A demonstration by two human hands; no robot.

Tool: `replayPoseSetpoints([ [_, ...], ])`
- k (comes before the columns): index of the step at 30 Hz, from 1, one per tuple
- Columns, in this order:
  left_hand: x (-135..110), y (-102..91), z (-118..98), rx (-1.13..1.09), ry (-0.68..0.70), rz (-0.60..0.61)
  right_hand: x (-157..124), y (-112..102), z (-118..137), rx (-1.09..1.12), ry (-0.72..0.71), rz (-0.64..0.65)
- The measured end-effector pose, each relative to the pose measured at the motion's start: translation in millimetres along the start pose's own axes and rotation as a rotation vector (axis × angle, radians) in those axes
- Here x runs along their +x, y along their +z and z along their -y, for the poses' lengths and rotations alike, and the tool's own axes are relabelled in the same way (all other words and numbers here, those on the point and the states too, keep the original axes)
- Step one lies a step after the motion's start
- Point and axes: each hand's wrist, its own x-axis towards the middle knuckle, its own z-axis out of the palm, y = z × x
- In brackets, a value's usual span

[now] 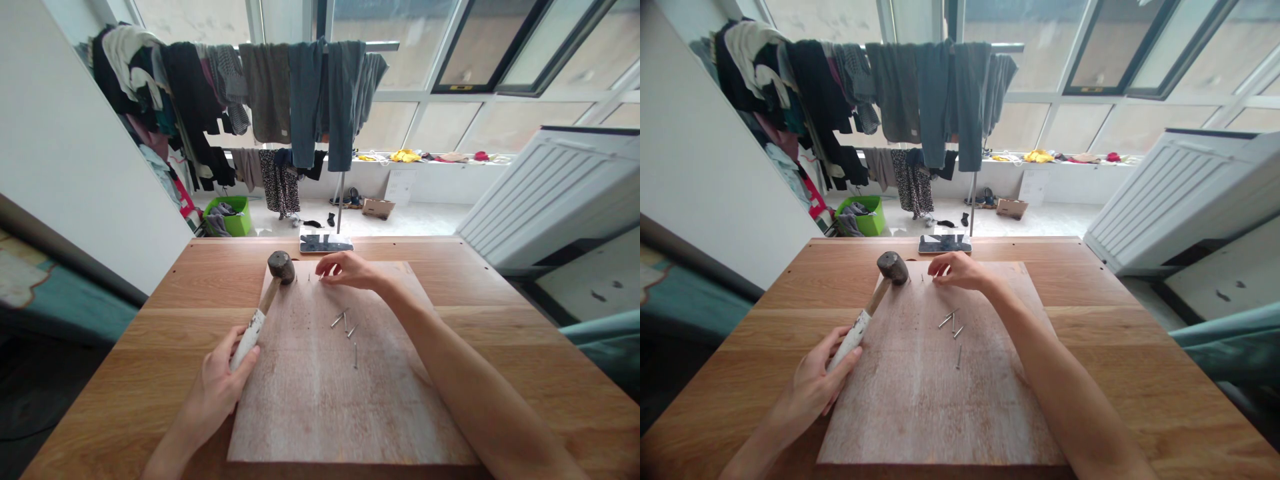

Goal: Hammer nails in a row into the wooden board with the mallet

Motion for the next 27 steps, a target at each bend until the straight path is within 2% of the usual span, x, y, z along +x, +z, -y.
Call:
replayPoseSetpoints([
  [7,-3.3,0.3,-4.6,-0.008,-0.017,0.0,2.7,9.9,-10.9,0.075,-0.001,-0.05],
  [14,-10.1,1.0,-15.7,0.016,-0.004,-0.088,1.9,13.3,-10.1,0.039,-0.007,-0.062],
  [22,-11.4,8.2,-34.6,0.007,0.078,0.072,3.3,15.8,-14.6,0.061,-0.042,-0.075],
  [27,-9.2,17.7,-39.3,0.053,0.106,0.092,4.9,15.6,-16.7,0.029,-0.056,-0.098],
])
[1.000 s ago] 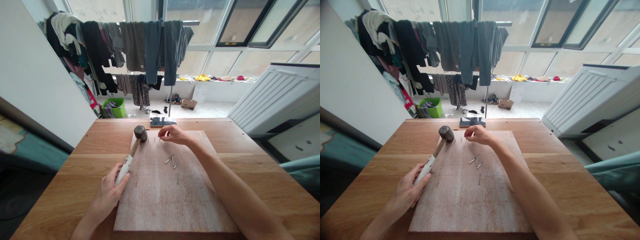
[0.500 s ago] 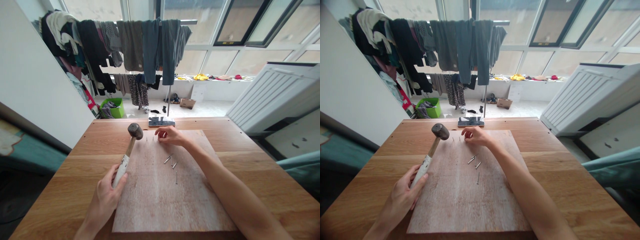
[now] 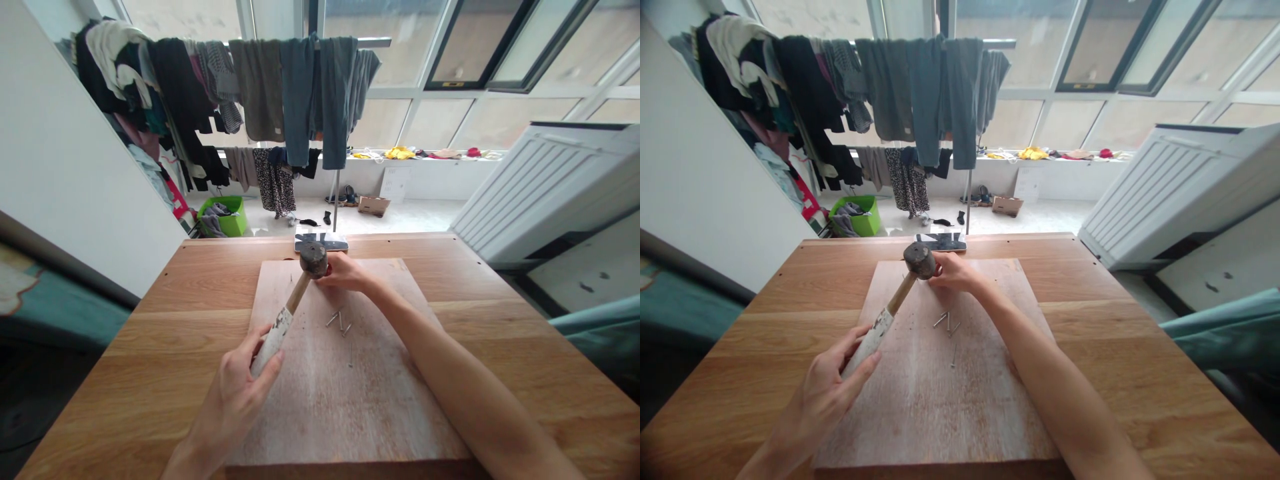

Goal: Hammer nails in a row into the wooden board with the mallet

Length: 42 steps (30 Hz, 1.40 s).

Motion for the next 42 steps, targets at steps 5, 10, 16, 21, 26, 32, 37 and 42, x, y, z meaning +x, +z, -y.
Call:
replayPoseSetpoints([
  [5,7.1,5.1,-3.3,0.034,0.015,-0.003,-0.2,0.1,-2.2,-0.014,0.005,-0.013],
  [10,10.3,6.4,-3.9,0.041,0.006,0.001,-1.3,-0.3,-0.7,-0.03,0.004,-0.013],
  [16,10.5,1.8,-3.9,0.021,0.042,0.023,-1.4,-3.1,0.5,-0.039,0.01,0.015],
  [21,5.9,3.5,0.7,0.008,0.022,0.021,-5.4,-26.4,17.5,-0.1,0.077,0.126],
  [26,-4.2,18.6,7.5,-0.019,-0.012,-0.036,-20.4,-47.0,52.2,-0.327,0.127,0.211],
  [32,-8.0,29.2,10.4,0.01,-0.028,-0.089,-56.1,-31.7,73.2,-0.535,-0.032,0.393],
  [37,-7.3,27.2,7.6,0.017,-0.022,-0.111,-61.5,-16.0,75.3,-0.654,-0.045,0.442],
  [42,-7.8,27.9,9.0,0.016,-0.022,-0.117,-51.7,-22.5,61.8,-0.535,-0.082,0.383],
])
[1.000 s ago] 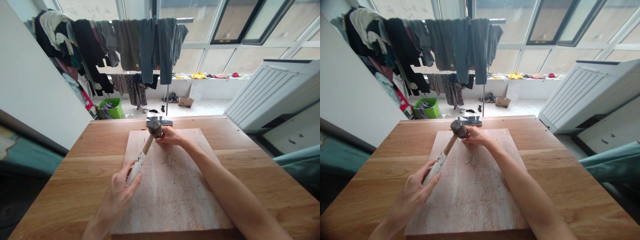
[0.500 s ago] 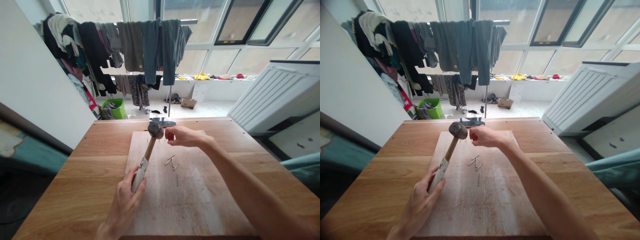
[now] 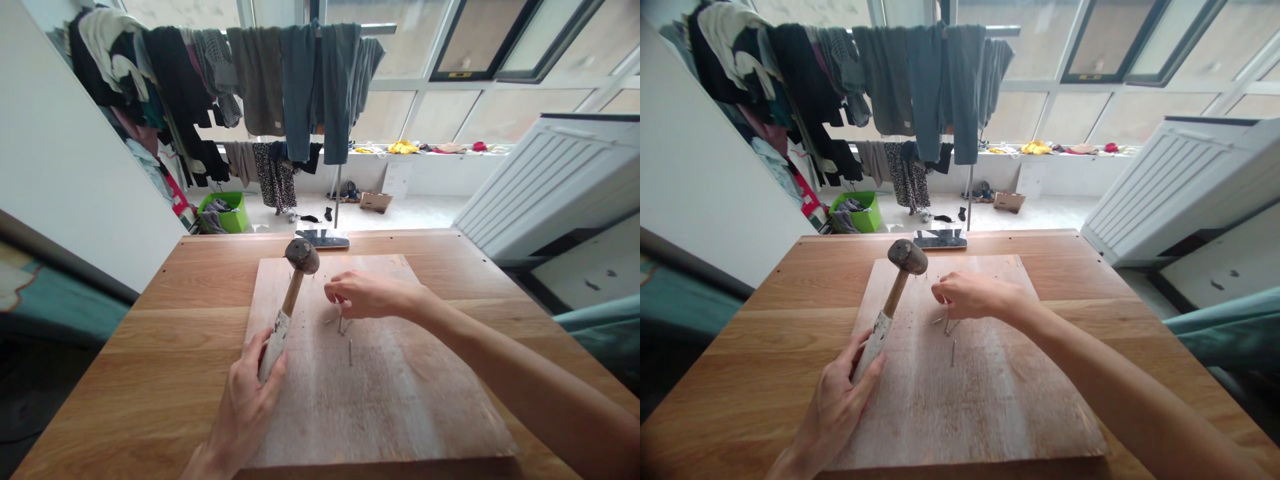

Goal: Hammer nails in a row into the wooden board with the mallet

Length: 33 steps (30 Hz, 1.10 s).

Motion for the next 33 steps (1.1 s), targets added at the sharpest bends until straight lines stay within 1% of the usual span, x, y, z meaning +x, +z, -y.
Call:
replayPoseSetpoints([
  [2,-0.3,0.6,1.1,0.005,-0.003,-0.001,4.8,3.4,-13.4,0.136,0.0,-0.177],
  [4,-0.6,0.8,1.6,0.005,-0.006,-0.005,12.0,11.0,-26.9,0.293,0.064,-0.388],
  [5,-0.8,0.8,1.5,0.004,-0.007,-0.008,16.0,16.1,-32.7,0.363,0.104,-0.472],
  [6,-0.9,0.7,1.3,0.004,-0.01,-0.009,19.9,21.4,-37.5,0.419,0.138,-0.531],
  [7,-1.0,0.5,1.0,0.004,-0.011,-0.008,23.2,26.8,-41.1,0.456,0.157,-0.562],
  [10,-1.4,-0.2,-0.4,0.004,-0.011,-0.006,28.3,40.3,-46.0,0.47,0.172,-0.56],
  [13,-2.0,-1.3,-2.8,-0.015,-0.015,-0.005,27.2,47.0,-45.3,0.428,0.182,-0.555],
  [21,-1.4,-3.3,-10.8,-0.025,-0.055,-0.013,26.6,46.5,-40.8,0.447,0.177,-0.582],
  [25,0.8,-4.2,-20.1,-0.023,-0.046,0.004,25.8,46.0,-40.6,0.457,0.176,-0.583],
  [29,6.4,-4.6,-30.4,0.005,0.002,0.046,25.3,47.8,-43.3,0.439,0.185,-0.59],
  [33,9.7,1.6,-27.8,0.082,0.066,0.098,26.9,51.6,-49.8,0.408,0.192,-0.626],
])
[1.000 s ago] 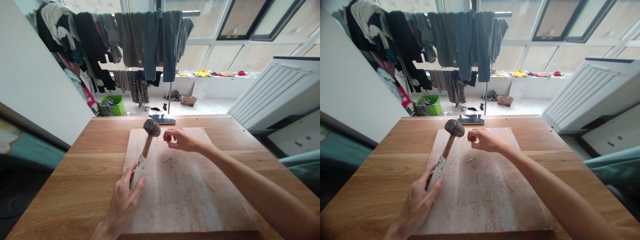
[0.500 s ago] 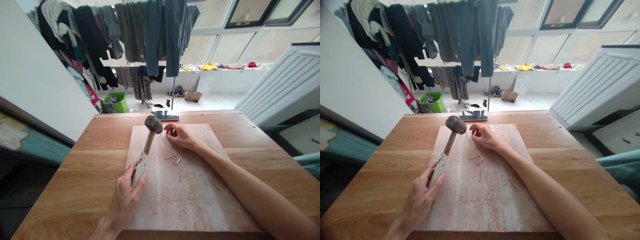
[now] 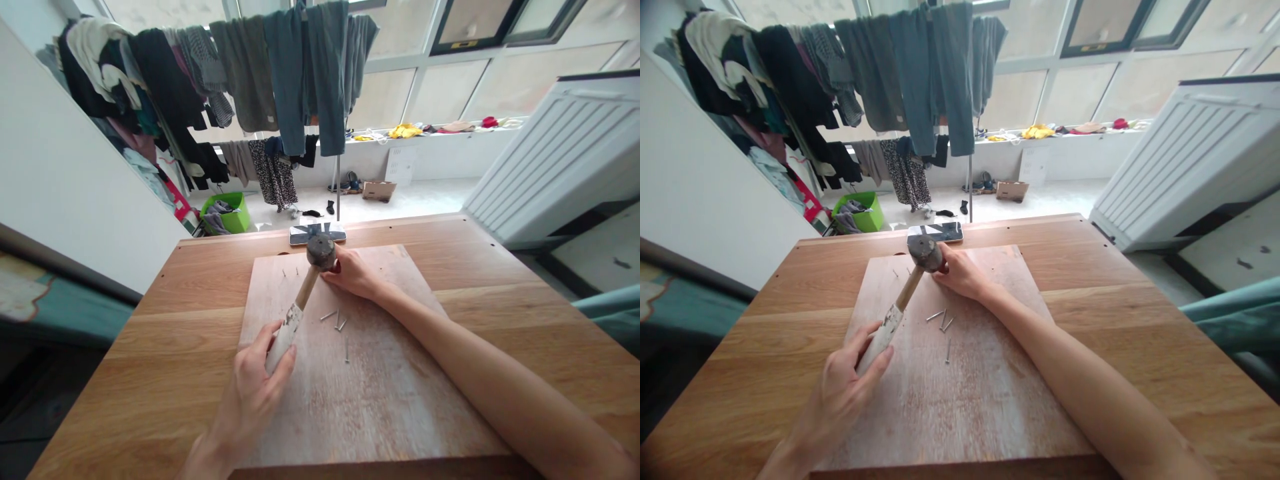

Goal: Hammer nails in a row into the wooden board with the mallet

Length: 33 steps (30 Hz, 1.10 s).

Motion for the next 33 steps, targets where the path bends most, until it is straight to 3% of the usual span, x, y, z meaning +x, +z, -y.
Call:
replayPoseSetpoints([
  [5,-4.2,13.4,11.1,0.033,0.002,-0.014,1.5,0.1,-3.5,0.036,-0.094,-0.037],
  [11,-1.1,14.4,7.0,0.012,0.012,-0.051,-0.1,-2.3,2.2,0.069,-0.012,0.032],
  [14,-1.7,13.4,5.5,-0.024,-0.005,-0.103,0.5,-15.9,8.5,0.053,0.025,0.079],
  [16,-3.7,13.8,6.1,-0.035,-0.019,-0.142,0.2,-30.4,19.4,-0.03,0.008,0.174],
  [19,-5.4,14.9,7.4,-0.041,-0.026,-0.17,-5.8,-46.6,48.6,-0.189,-0.105,0.43],
  [21,-5.1,15.0,7.4,-0.043,-0.02,-0.16,-14.5,-44.5,71.5,-0.286,-0.19,0.549],
  [23,-4.3,14.6,6.9,-0.046,-0.01,-0.146,-24.9,-32.1,90.0,-0.427,-0.273,0.584],
  [26,-4.1,13.8,6.1,-0.044,-0.003,-0.142,-34.9,-11.1,100.6,-0.605,-0.315,0.561],
  [28,-4.7,13.7,6.0,-0.042,-0.005,-0.141,-33.2,-7.0,94.8,-0.584,-0.292,0.549],
  [31,-5.7,14.2,6.4,-0.047,-0.013,-0.136,-19.8,-16.4,69.6,-0.33,-0.266,0.499],
  [33,-5.9,14.8,6.9,-0.057,-0.026,-0.141,-9.7,-24.3,46.3,-0.092,-0.224,0.359],
])
